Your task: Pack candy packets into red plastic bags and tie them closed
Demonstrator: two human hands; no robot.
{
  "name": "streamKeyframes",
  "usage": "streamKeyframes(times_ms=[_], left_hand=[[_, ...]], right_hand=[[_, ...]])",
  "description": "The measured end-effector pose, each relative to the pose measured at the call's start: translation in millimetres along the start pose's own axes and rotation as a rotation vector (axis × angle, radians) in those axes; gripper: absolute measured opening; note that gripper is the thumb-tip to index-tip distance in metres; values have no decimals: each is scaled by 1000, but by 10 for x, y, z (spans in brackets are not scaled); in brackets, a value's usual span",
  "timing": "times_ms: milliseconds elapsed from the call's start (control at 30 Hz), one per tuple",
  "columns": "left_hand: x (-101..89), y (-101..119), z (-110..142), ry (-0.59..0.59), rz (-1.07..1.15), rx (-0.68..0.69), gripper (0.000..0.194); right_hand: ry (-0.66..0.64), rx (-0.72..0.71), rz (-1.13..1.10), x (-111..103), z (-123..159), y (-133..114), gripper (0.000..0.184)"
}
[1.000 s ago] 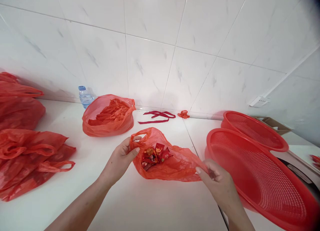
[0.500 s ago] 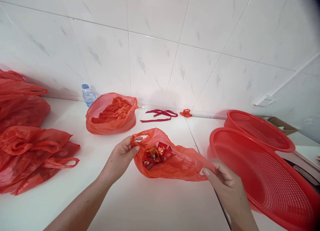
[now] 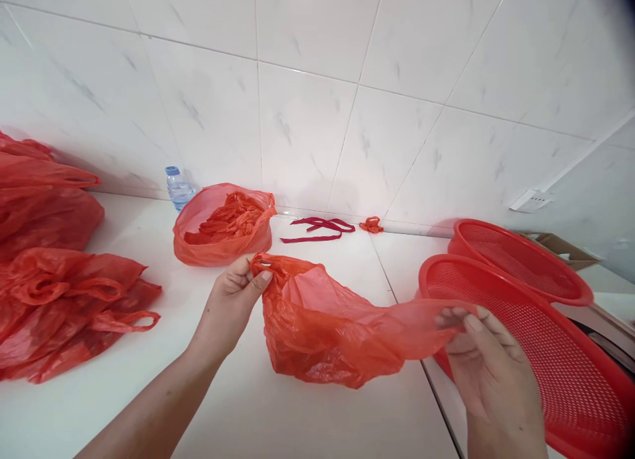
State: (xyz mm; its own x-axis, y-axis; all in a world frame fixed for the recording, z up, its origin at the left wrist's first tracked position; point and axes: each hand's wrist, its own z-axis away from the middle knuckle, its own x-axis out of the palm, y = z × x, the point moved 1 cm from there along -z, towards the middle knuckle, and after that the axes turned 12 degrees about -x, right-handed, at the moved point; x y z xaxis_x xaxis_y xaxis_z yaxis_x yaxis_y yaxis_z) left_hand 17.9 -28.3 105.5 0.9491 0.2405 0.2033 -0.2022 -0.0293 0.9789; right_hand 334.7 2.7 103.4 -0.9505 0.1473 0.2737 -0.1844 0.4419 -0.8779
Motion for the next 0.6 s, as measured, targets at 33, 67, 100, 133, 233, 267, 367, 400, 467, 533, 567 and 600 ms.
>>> streamKeyframes(times_ms=[33,67,100,133,233,267,367,400,467,533,567,600], left_hand=[[9,26,-12,-5,10,11,15],[18,61,-23,-6,23,30,14],[24,102,-29,-2,37,57,13],[24,144,-30,5,53,91,12],[-14,227,-4,30,66,183,10],[-37,226,10,31,38,189,9],[-112,132,45,-15,-120,81,9],[-137,83,53,-40,-166,25,10],[-193,-11,65,-90,-220,-59,12],[-266,-77,75,-142,-262,-59,20],[-311,-101,79,-173,-296,-40,29],[-365,-124,84,-200,-337,-15,41]], right_hand=[[1,-15,17,27,-20,-26,8],[1,-43,29,54,-37,-67,8],[5,-83,31,77,-50,-121,9],[16,-129,22,97,-57,-182,11],[32,-222,-8,128,-42,-322,16],[30,-216,12,125,-29,-327,16],[-40,-70,195,67,15,-186,21],[-83,-1,276,30,34,-101,25],[-184,88,379,-66,76,79,33],[-265,57,347,-175,118,231,40],[-298,7,291,-228,136,291,43],[-331,-48,237,-278,151,344,48]])
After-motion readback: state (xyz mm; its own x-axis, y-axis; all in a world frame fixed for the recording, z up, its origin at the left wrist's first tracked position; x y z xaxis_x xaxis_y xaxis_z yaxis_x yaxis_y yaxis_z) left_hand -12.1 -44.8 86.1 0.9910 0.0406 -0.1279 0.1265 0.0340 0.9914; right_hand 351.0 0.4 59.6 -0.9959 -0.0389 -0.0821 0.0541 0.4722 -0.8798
